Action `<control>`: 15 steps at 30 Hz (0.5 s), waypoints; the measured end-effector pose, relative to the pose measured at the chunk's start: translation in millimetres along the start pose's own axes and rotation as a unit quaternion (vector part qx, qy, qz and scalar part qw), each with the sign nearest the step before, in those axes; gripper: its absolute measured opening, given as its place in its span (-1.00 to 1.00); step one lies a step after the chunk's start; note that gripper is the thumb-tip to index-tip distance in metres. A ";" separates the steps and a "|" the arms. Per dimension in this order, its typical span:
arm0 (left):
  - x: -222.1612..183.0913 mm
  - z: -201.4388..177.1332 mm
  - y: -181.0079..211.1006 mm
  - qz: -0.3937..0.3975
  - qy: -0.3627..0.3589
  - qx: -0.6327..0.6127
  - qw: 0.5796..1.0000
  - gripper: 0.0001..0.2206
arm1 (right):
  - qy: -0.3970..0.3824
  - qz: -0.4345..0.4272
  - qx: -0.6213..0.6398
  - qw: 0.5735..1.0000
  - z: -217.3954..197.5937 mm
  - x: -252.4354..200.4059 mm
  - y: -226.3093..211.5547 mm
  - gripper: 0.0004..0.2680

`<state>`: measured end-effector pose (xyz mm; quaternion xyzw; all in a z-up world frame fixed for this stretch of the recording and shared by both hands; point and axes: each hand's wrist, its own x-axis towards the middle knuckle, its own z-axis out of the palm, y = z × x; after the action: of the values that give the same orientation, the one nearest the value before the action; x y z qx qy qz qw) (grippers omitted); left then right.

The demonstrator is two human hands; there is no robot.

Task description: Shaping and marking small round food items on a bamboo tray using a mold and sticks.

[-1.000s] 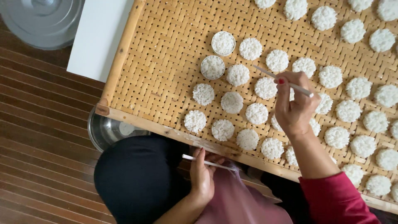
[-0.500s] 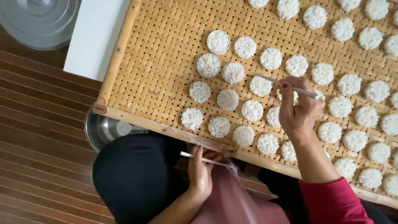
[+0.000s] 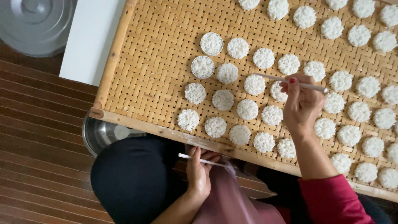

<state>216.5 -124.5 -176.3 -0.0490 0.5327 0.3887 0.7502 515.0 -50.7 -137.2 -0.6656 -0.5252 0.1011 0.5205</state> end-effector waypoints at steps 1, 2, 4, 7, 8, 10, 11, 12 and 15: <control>-1.3 1.3 0.9 0.001 0.000 0.000 1.000 -0.70 | -0.011 -0.020 -0.025 0.999 1.8 3.5 -2.4 -0.91; -1.9 3.6 1.6 0.001 0.000 0.000 1.000 -0.70 | -0.021 -0.040 -0.051 0.998 3.3 8.1 -4.4 -0.90; -5.9 9.7 5.5 -0.008 0.013 0.010 1.000 -0.70 | -0.028 -0.046 -0.069 0.996 2.4 5.9 1.6 -0.90; -3.6 5.9 0.7 -0.004 0.010 0.023 1.000 -0.75 | -0.020 -0.060 -0.089 0.994 -1.0 4.1 3.0 -0.91; -1.9 2.4 -2.4 0.010 -0.007 0.026 1.000 -0.80 | -0.004 -0.068 -0.092 0.993 -2.5 3.5 1.9 -0.91; -1.2 1.0 -5.3 0.009 0.003 0.020 1.000 -0.82 | -0.009 -0.076 -0.104 0.992 -2.6 4.6 5.0 -0.91; -0.5 0.5 -6.4 0.008 0.013 0.012 1.000 -0.84 | -0.016 -0.085 -0.116 0.989 -2.2 5.6 6.4 -0.88; -1.1 1.9 -6.2 0.009 0.013 0.013 1.000 -0.84 | -0.015 -0.085 -0.115 0.990 -1.4 8.9 2.6 -0.88; -0.9 3.2 -7.6 0.004 0.014 0.015 1.000 -0.77 | -0.004 -0.053 -0.093 0.994 2.5 19.1 0.1 -0.93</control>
<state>223.6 -128.6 -176.8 -0.0413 0.5492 0.3829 0.7416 521.6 -33.9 -130.6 -0.6816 -0.5693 0.0269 0.4589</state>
